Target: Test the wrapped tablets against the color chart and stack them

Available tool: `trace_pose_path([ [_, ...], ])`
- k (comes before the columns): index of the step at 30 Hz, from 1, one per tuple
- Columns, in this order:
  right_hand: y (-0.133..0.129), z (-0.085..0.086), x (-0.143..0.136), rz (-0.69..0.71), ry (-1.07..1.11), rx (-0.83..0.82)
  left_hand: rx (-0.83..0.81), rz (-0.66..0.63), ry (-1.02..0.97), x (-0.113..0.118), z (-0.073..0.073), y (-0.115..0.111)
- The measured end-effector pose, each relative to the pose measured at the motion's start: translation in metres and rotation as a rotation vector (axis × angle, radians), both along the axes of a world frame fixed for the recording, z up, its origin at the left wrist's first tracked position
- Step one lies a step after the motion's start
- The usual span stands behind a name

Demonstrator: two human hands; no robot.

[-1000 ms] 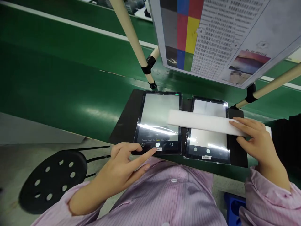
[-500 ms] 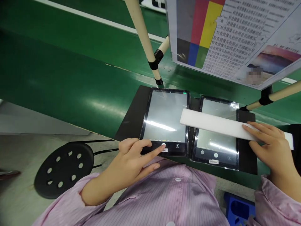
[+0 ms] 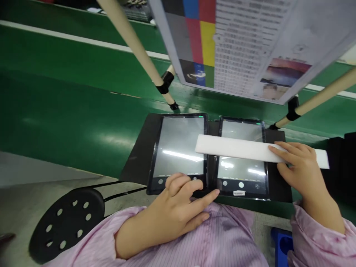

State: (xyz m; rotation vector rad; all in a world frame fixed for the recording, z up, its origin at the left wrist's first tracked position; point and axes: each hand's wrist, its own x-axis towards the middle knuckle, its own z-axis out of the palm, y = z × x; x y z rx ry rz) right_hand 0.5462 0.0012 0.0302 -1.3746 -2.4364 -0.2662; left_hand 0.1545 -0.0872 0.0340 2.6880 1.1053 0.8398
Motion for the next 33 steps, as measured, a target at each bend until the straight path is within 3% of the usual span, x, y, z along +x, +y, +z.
trace_pose_path([
  [6, -0.019, 0.000, 0.014, -0.099, 0.041, -0.064, -0.006, -0.040, 0.111, 0.042, 0.002, 0.017],
  [12, -0.038, 0.001, 0.047, -0.193, 0.068, -0.014, -0.013, -0.067, 0.173, 0.056, 0.004, 0.027],
  [17, -0.044, 0.000, 0.055, -0.229, 0.058, 0.008, -0.014, -0.088, 0.237, 0.061, 0.004, 0.031],
  [21, -0.045, -0.002, 0.056, -0.225, 0.082, -0.010, 0.006, -0.107, 0.220, 0.053, 0.007, 0.033],
  [29, -0.045, -0.008, 0.059, -0.211, 0.106, 0.012, 0.010, -0.060, 0.058, 0.013, 0.005, 0.021],
  [33, -0.052, -0.015, 0.061, -0.234, 0.140, 0.003, 0.047, 0.032, 0.085, -0.005, 0.005, 0.013],
])
